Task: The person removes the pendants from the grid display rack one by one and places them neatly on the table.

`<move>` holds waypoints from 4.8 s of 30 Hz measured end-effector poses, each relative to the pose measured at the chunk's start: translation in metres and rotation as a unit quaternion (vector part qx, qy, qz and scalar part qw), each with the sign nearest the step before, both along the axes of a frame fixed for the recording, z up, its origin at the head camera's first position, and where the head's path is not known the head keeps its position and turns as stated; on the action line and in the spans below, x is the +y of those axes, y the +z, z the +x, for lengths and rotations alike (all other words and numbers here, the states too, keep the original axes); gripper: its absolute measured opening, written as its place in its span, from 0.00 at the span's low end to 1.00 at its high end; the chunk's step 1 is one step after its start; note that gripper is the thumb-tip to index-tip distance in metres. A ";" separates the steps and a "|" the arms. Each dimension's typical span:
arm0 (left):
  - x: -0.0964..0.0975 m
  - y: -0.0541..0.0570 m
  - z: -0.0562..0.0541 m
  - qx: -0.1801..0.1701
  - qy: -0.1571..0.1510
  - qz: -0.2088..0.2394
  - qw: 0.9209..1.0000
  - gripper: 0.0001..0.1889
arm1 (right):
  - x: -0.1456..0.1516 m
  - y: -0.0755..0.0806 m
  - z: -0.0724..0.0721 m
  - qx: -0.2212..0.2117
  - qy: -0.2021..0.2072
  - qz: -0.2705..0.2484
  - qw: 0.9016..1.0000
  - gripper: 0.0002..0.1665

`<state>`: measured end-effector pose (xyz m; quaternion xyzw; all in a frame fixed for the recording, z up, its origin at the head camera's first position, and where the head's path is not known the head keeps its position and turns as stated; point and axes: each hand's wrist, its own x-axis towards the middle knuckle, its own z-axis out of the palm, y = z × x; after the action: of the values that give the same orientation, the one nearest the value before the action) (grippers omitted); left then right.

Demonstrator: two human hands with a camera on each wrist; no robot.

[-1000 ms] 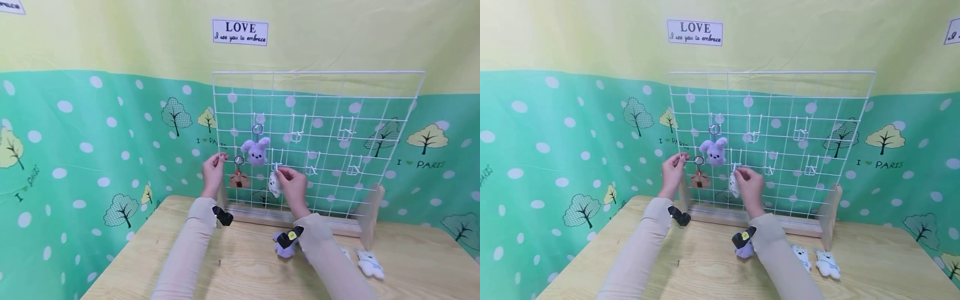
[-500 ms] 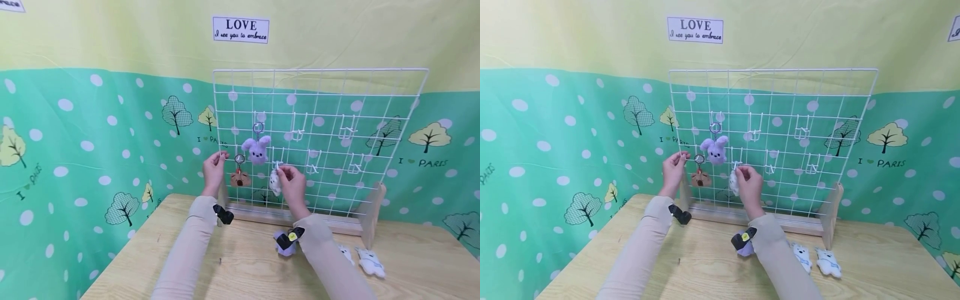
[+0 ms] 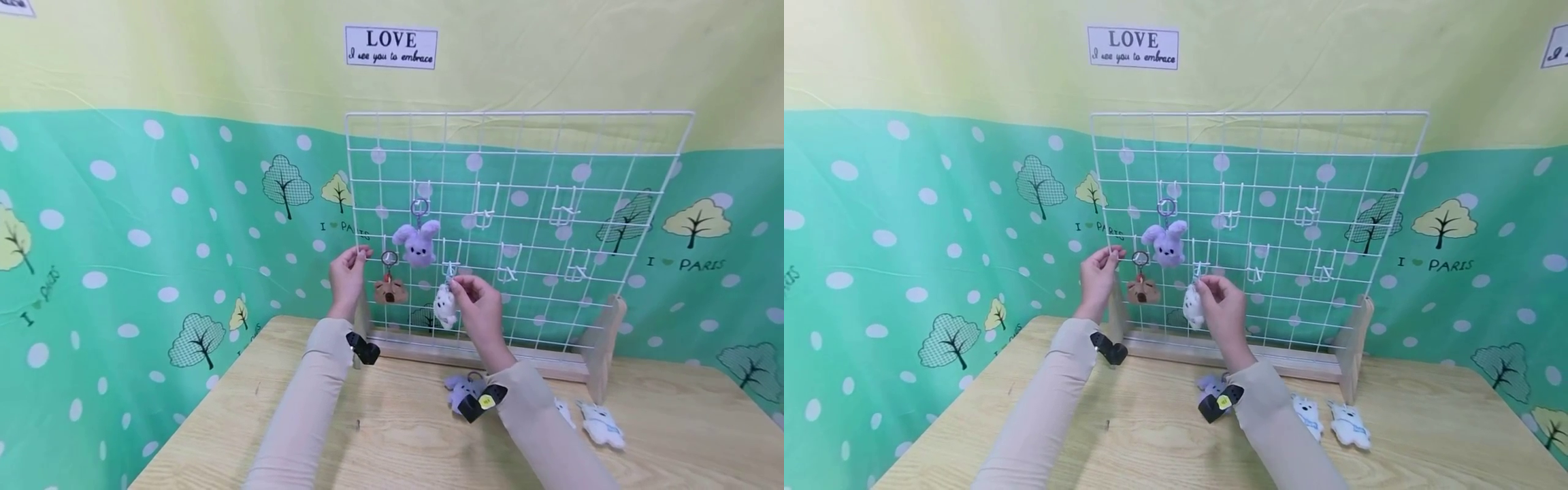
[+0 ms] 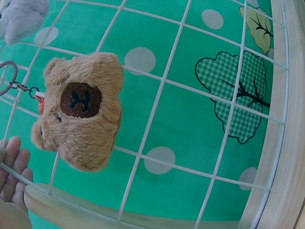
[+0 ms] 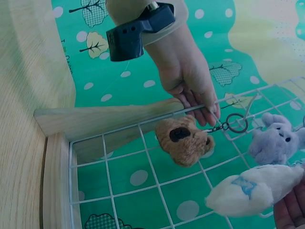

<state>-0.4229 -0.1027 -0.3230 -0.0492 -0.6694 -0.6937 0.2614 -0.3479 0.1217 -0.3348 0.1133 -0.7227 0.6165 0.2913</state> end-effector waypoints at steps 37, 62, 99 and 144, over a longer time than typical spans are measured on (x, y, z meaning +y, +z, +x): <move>-0.003 0.000 -0.001 -0.007 0.004 0.004 1.000 0.11 | 0.035 -0.054 0.098 -0.200 0.052 0.050 0.977 0.06; -0.003 0.000 0.000 -0.017 -0.008 -0.006 1.000 0.12 | 0.048 -0.108 0.123 -0.252 0.270 0.081 0.926 0.15; -0.003 -0.001 0.000 -0.010 -0.009 -0.001 1.000 0.11 | 0.040 -0.142 0.098 -0.225 0.118 0.087 0.963 0.09; -0.003 -0.002 0.000 -0.017 -0.001 -0.006 1.000 0.11 | 0.040 -0.005 0.059 -0.060 0.087 0.112 0.988 0.12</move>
<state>-0.4228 -0.1057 -0.3249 -0.0398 -0.6782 -0.6904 0.2484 -0.2894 0.1614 -0.3397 0.1708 -0.7904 0.5607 0.1780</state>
